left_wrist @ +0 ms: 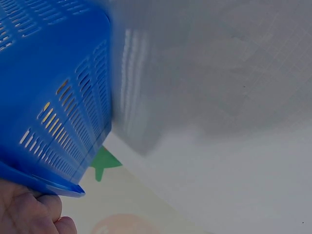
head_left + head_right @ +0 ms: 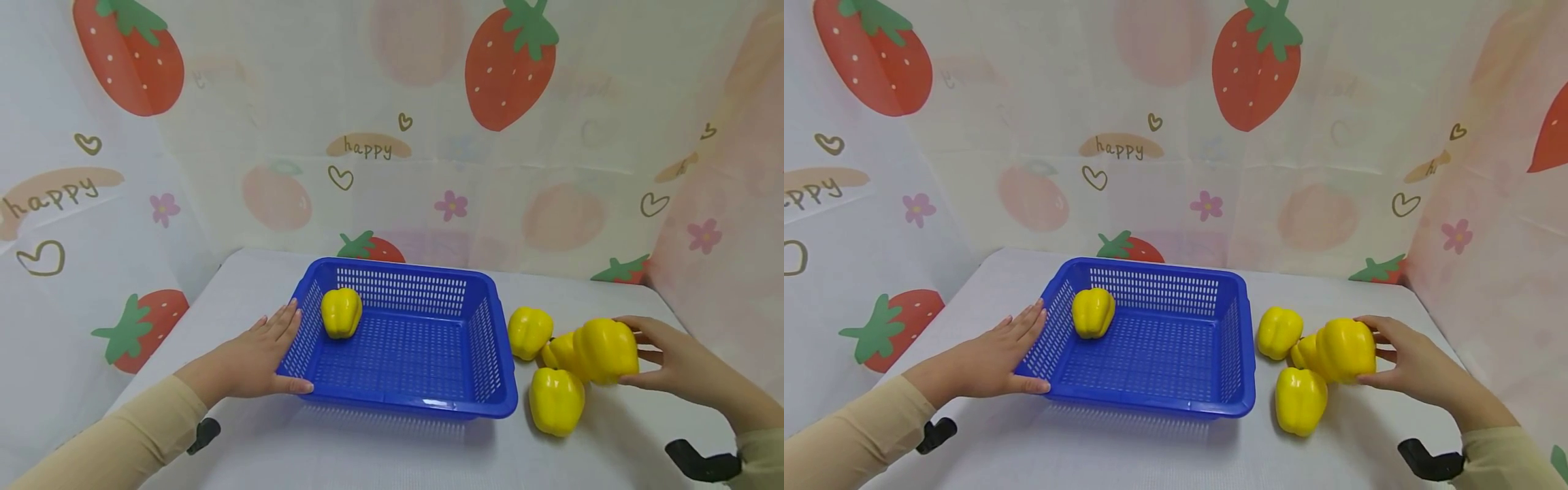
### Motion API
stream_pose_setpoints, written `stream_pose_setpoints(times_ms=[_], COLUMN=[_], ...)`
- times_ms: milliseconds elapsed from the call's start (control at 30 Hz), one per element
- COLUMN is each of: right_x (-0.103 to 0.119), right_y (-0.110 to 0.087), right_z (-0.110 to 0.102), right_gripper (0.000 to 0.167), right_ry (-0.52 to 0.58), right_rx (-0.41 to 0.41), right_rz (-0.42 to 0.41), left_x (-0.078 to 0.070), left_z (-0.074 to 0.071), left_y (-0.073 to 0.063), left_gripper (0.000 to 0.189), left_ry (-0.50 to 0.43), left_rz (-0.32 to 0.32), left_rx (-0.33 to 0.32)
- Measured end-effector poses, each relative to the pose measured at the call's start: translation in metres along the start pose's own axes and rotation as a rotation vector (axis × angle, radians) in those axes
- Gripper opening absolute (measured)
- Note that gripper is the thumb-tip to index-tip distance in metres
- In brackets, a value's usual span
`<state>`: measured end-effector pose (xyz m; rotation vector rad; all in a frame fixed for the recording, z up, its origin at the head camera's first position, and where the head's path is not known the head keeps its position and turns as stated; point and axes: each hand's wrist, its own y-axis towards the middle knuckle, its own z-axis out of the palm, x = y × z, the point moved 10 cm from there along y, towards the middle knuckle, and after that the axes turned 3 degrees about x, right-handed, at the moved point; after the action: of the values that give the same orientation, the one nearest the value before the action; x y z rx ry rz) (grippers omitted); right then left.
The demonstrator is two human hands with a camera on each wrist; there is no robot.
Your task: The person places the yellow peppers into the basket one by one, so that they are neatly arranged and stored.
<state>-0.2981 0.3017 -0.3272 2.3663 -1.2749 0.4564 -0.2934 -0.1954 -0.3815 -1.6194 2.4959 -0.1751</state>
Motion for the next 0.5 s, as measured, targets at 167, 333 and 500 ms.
stream_pose_setpoints(times_ms=[167,333,500], right_x=[0.007,0.011,0.017], right_y=[0.013,0.025,0.037], right_z=[-0.004,-0.004,-0.002], right_gripper=[0.071,0.072,0.074], right_ry=[-0.003,-0.026,-0.022], right_rx=[0.012,0.034,0.055], right_rz=[0.008,0.031,0.032], left_x=[-0.002,-0.003,-0.003], left_z=[-0.002,-0.002,-0.002], left_y=[-0.001,-0.002,-0.002], left_gripper=[0.12,0.12,0.12], left_ry=[-0.009,-0.006,-0.004], left_rz=[0.004,0.006,0.007], left_rx=[-0.001,-0.005,-0.005])
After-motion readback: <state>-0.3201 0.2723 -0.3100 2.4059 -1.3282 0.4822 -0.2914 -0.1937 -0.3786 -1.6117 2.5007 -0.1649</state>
